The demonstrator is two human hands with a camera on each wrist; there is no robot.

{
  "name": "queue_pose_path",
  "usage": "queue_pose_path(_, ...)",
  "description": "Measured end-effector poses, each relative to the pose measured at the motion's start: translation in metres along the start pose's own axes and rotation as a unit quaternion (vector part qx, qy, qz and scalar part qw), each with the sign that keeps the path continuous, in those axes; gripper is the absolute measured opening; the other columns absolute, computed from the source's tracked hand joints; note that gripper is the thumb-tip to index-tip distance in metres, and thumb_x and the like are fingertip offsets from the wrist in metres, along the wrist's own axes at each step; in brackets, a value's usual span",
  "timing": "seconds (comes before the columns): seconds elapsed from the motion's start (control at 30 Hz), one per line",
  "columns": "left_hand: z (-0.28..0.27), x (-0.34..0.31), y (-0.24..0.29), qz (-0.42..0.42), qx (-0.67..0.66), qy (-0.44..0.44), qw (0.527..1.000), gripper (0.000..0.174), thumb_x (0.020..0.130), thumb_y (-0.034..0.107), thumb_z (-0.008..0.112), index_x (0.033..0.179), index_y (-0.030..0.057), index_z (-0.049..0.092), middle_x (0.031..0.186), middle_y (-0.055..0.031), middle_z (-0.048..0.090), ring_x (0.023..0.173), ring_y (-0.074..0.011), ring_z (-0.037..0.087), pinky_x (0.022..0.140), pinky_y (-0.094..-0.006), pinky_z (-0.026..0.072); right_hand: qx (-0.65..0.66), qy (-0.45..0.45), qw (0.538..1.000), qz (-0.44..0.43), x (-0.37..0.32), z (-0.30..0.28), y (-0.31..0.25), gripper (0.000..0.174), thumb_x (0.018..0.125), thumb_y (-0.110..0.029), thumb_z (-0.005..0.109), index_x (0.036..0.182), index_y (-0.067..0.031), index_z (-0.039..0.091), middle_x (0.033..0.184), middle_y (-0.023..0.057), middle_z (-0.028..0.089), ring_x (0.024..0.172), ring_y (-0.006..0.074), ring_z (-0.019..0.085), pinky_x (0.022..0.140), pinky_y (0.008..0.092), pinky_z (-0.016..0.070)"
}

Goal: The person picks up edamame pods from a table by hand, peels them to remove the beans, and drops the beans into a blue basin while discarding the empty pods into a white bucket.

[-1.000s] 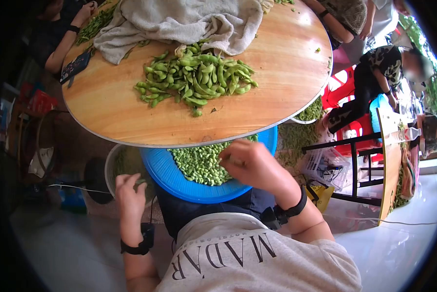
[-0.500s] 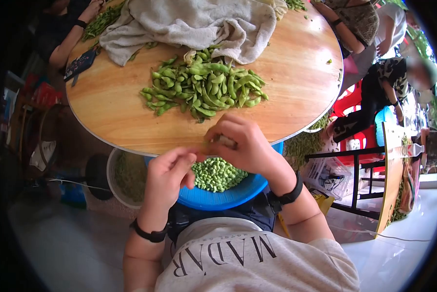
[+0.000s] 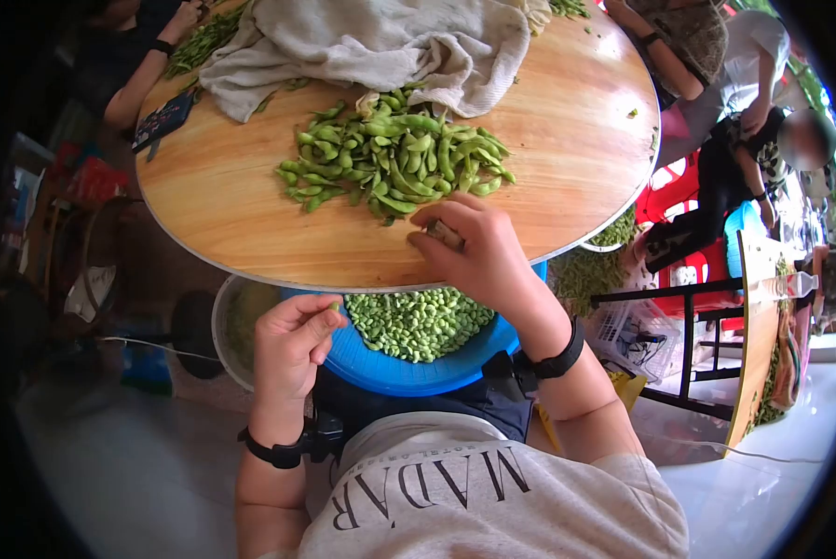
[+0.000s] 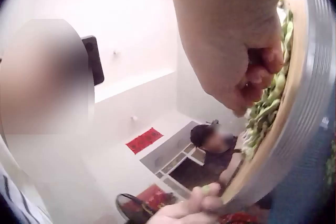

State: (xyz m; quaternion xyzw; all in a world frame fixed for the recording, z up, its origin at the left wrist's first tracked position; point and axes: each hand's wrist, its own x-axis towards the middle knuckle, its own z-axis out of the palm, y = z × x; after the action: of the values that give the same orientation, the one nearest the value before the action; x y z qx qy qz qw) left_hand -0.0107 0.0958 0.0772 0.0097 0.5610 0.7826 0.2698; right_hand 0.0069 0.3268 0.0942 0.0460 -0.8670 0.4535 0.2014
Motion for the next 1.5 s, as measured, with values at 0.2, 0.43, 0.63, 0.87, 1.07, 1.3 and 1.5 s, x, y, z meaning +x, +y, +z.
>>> queue_pose_path(0.2, 0.023, -0.007, 0.002, 0.082, 0.060, -0.018, 0.995, 0.019, 0.079, 0.000, 0.062, 0.097, 0.0015, 0.065, 0.076, -0.0011, 0.058, 0.053, -0.0045, 0.045, 0.047, -0.0169, 0.0356, 0.336, -0.214, 0.886, 0.238, -0.021, 0.014, -0.031, 0.038, 0.093, -0.034, 0.045, 0.084, -0.0001, 0.061, 0.057, -0.0018, 0.045, 0.051, 0.0053, 0.041, 0.045, 0.0201, 0.0331)
queue_pose_path(0.43, 0.037, -0.016, -0.002, 0.162, 0.243, -0.033, 0.956, 0.021, 0.079, -0.003, 0.061, 0.099, 0.0012, 0.064, 0.080, -0.0032, 0.059, 0.060, -0.0061, 0.050, 0.050, -0.0187, 0.0409, 0.428, -0.242, 0.831, 0.260, -0.043, 0.016, -0.033, 0.042, 0.095, -0.036, 0.038, 0.087, 0.0002, 0.056, 0.058, -0.0022, 0.042, 0.049, 0.0052, 0.037, 0.043, 0.0197, 0.0305)
queue_pose_path(0.63, 0.039, -0.025, -0.003, 0.218, 0.337, -0.034, 0.915, 0.021, 0.074, -0.004, 0.064, 0.095, -0.0012, 0.064, 0.080, -0.0086, 0.060, 0.065, -0.0129, 0.056, 0.055, -0.0234, 0.0453, 0.428, -0.262, 0.819, 0.280, -0.051, 0.013, -0.036, 0.042, 0.094, -0.039, 0.039, 0.087, -0.0008, 0.056, 0.060, -0.0020, 0.043, 0.052, 0.0054, 0.039, 0.045, 0.0188, 0.0330)
queue_pose_path(0.87, 0.042, -0.030, -0.006, 0.297, 0.381, -0.027, 0.875, 0.016, 0.070, -0.004, 0.068, 0.084, -0.0015, 0.064, 0.072, -0.0097, 0.059, 0.062, -0.0178, 0.057, 0.054, -0.0264, 0.0455, 0.409, -0.266, 0.820, 0.297, -0.058, 0.008, -0.042, 0.040, 0.093, -0.039, 0.041, 0.088, -0.0021, 0.055, 0.061, -0.0016, 0.044, 0.053, 0.0060, 0.040, 0.046, 0.0190, 0.0353)
queue_pose_path(1.07, 0.045, -0.031, -0.006, 0.310, 0.387, -0.035, 0.868, 0.015, 0.067, -0.003, 0.070, 0.080, -0.0005, 0.064, 0.068, -0.0098, 0.059, 0.059, -0.0192, 0.056, 0.052, -0.0269, 0.0450, 0.416, -0.253, 0.818, 0.308, -0.064, 0.010, -0.038, 0.032, 0.092, -0.033, 0.046, 0.087, -0.0026, 0.055, 0.060, -0.0033, 0.043, 0.051, 0.0043, 0.037, 0.044, 0.0188, 0.0287)
queue_pose_path(1.3, 0.044, -0.033, -0.013, 0.165, 0.294, -0.033, 0.941, 0.006, 0.075, 0.001, 0.066, 0.080, 0.0000, 0.064, 0.068, -0.0055, 0.060, 0.055, -0.0100, 0.051, 0.046, -0.0236, 0.0398, 0.452, -0.209, 0.811, 0.307, -0.071, 0.015, -0.033, 0.030, 0.091, -0.028, 0.050, 0.077, -0.0021, 0.053, 0.057, -0.0028, 0.044, 0.049, 0.0045, 0.038, 0.042, 0.0194, 0.0300)
queue_pose_path(1.5, 0.037, -0.026, -0.024, -0.062, -0.085, -0.045, 0.993, 0.013, 0.083, 0.012, 0.061, 0.086, -0.0011, 0.062, 0.068, -0.0055, 0.059, 0.048, -0.0078, 0.043, 0.043, -0.0189, 0.0316, 0.323, -0.185, 0.899, 0.230, -0.074, 0.017, -0.034, 0.028, 0.088, -0.026, 0.056, 0.075, -0.0007, 0.055, 0.056, -0.0012, 0.044, 0.051, 0.0053, 0.041, 0.044, 0.0226, 0.0343)
